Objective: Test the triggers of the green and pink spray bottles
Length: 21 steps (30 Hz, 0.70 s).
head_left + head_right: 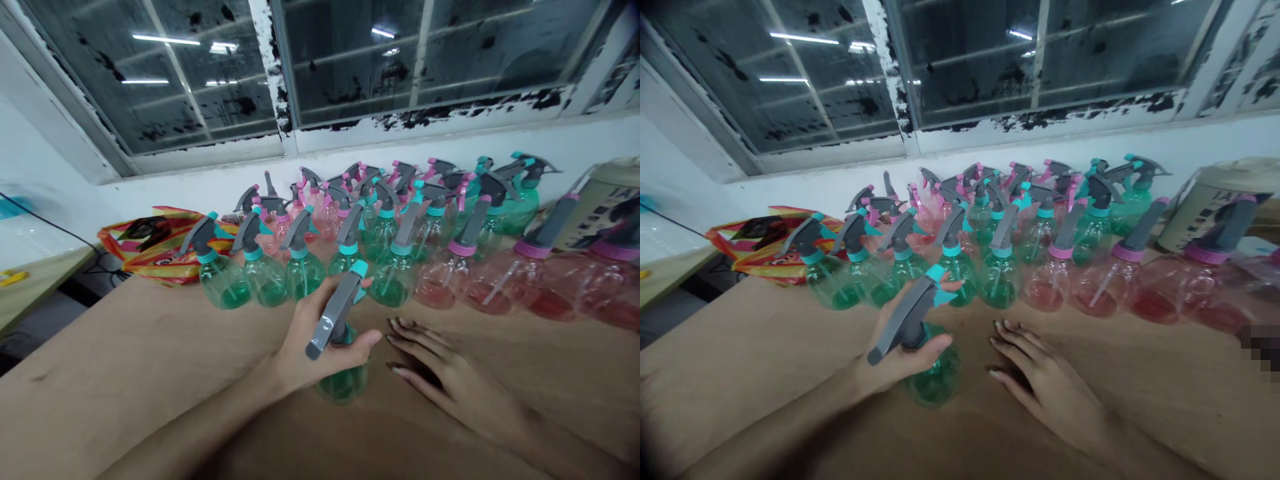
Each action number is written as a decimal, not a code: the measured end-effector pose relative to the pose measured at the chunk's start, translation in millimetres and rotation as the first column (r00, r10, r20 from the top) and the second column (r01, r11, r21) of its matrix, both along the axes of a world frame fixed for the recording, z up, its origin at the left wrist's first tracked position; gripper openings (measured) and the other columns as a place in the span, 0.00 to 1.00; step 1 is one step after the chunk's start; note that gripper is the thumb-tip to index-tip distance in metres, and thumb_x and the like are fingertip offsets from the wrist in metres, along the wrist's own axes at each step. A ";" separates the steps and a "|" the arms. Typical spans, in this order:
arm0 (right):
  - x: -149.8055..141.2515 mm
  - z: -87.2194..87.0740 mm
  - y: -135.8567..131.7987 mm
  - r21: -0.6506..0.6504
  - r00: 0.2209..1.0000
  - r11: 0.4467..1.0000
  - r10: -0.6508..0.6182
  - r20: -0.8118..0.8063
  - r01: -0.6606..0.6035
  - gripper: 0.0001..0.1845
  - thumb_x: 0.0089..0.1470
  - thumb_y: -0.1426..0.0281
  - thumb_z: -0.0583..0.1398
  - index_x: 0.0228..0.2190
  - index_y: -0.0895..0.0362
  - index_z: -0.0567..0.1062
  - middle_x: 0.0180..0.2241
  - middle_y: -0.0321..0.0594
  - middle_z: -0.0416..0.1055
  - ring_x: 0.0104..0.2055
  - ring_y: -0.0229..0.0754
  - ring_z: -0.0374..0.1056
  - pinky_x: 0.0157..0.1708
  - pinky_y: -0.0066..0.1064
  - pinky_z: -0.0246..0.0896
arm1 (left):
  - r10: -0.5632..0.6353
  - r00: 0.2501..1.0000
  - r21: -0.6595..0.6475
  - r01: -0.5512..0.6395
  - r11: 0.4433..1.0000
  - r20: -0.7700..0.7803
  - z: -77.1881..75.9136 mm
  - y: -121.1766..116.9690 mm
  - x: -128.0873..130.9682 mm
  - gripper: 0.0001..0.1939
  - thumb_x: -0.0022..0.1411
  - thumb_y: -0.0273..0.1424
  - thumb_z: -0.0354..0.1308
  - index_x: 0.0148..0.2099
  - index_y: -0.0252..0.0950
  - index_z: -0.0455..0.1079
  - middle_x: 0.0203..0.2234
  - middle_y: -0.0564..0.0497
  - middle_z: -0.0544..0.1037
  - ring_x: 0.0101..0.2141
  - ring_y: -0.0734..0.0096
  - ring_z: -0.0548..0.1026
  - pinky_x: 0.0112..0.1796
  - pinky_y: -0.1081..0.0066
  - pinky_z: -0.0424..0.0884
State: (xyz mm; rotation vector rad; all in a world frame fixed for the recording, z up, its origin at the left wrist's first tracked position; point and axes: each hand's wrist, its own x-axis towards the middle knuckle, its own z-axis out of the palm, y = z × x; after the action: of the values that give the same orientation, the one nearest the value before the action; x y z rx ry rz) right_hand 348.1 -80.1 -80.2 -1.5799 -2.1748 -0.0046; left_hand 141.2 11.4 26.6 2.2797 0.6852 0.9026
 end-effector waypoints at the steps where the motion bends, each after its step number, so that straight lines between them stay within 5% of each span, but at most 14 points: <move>1: 0.0 0.1 0.0 0.005 1.000 1.000 0.001 0.010 -0.001 0.24 0.56 0.61 0.53 0.53 0.55 0.65 0.56 0.41 0.62 0.58 0.47 0.57 0.53 0.44 0.59 | 0.001 1.000 -0.004 -0.001 1.000 0.007 -0.8 -0.9 -0.5 0.26 0.50 0.36 0.60 0.52 0.41 0.60 0.41 0.48 0.74 0.30 0.65 0.74 0.38 0.62 0.72; 5: 0.2 -0.7 -0.4 0.017 1.000 1.000 0.008 0.017 -0.009 0.23 0.56 0.61 0.53 0.53 0.55 0.65 0.55 0.41 0.63 0.58 0.46 0.57 0.53 0.43 0.59 | 0.072 0.997 -0.032 -0.073 0.997 -0.027 -10.4 -6.5 -8.5 0.34 0.48 0.35 0.63 0.56 0.43 0.54 0.40 0.50 0.75 0.35 0.62 0.74 0.38 0.63 0.71; 13: -1.9 -2.3 1.7 0.012 0.999 1.000 -0.007 0.042 0.007 0.22 0.56 0.60 0.53 0.51 0.53 0.67 0.54 0.40 0.64 0.57 0.46 0.58 0.53 0.43 0.59 | 0.152 0.984 0.000 -0.153 0.988 -0.090 -16.8 -18.5 -44.1 0.15 0.56 0.37 0.58 0.46 0.40 0.66 0.40 0.49 0.75 0.41 0.62 0.73 0.43 0.62 0.70; 18: -17.3 9.5 12.3 0.007 0.996 0.999 -0.049 0.075 0.049 0.20 0.56 0.58 0.52 0.47 0.52 0.70 0.51 0.39 0.68 0.52 0.47 0.64 0.50 0.45 0.62 | 0.275 0.953 -0.022 -0.280 0.960 -0.127 -8.0 -16.7 -92.5 0.14 0.57 0.39 0.57 0.45 0.42 0.68 0.36 0.52 0.78 0.37 0.62 0.76 0.39 0.62 0.73; 21: -39.2 25.2 23.8 0.016 0.999 1.000 -0.025 0.044 0.024 0.17 0.57 0.59 0.51 0.45 0.52 0.70 0.49 0.39 0.70 0.50 0.46 0.66 0.47 0.43 0.64 | 0.471 0.870 0.003 -0.475 0.880 -0.144 -10.5 -10.0 -134.1 0.14 0.56 0.43 0.57 0.43 0.43 0.69 0.37 0.52 0.79 0.41 0.58 0.75 0.44 0.57 0.70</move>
State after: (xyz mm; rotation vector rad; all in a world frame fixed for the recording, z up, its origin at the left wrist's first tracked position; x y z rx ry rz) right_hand 309.0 -56.3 -54.9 -1.6120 -2.1833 -0.0647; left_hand 7.1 1.5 16.1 2.1952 1.3561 0.9390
